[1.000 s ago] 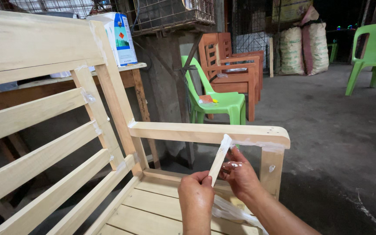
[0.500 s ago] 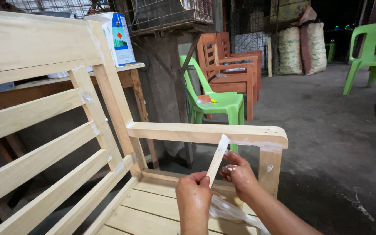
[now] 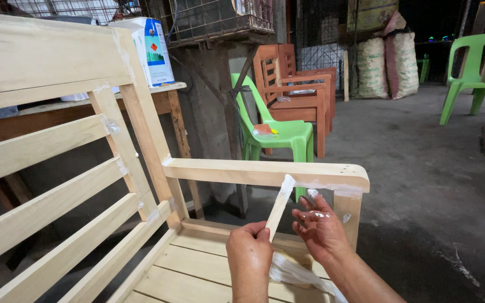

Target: The person applies white wood filler to the joints and seams of a wooden chair using a small wooden stick. They work along the armrest and backrest slats, smoothing the filler into the gaps. The person occasionally dips the stick into a yellow container to reload filler.

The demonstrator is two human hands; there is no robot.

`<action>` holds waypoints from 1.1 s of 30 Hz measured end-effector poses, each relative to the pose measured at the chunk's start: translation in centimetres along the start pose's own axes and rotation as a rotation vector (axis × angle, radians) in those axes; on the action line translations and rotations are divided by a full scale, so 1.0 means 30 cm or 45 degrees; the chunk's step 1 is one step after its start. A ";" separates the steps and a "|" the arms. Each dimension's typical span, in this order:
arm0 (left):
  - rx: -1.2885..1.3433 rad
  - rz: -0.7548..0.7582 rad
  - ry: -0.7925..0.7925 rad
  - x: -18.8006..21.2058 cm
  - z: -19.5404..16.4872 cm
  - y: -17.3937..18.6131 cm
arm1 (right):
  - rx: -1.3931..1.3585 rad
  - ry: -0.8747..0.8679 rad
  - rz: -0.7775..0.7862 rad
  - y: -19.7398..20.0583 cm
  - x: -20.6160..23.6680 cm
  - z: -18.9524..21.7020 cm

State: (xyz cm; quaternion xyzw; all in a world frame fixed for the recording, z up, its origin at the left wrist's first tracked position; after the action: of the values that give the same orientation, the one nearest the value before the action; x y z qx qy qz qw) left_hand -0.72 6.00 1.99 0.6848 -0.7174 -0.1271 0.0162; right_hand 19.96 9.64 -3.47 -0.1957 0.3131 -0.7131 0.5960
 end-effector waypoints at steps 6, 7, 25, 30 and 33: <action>0.001 -0.011 0.004 -0.005 0.012 -0.004 | -0.116 -0.004 0.013 -0.021 0.015 0.010; 0.002 -0.015 -0.006 -0.006 0.012 -0.005 | -0.174 -0.016 0.024 -0.030 0.019 0.010; -0.090 -0.032 -0.033 -0.003 0.000 -0.009 | -0.739 -0.171 -0.028 -0.121 -0.005 0.013; -0.103 -0.035 -0.066 -0.004 0.001 -0.017 | -0.789 -0.174 -0.026 -0.103 -0.062 0.008; -0.087 -0.042 -0.078 -0.012 0.011 -0.018 | -0.728 -0.144 0.050 -0.070 -0.102 -0.006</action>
State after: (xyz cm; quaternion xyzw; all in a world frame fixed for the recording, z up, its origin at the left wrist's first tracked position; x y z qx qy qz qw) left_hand -0.24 6.39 1.61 0.6913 -0.7015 -0.1727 0.0154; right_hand 18.97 12.84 -1.87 -0.3891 0.4712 -0.5723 0.5469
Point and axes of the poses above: each hand's wrist, its own x-axis away from the middle knuckle, its own y-axis out of the back of the hand, z = x × y, the point moved 7 cm from there along -x, towards the middle knuckle, and after that the axes turned 11 degrees about z, right-handed, at the moved point
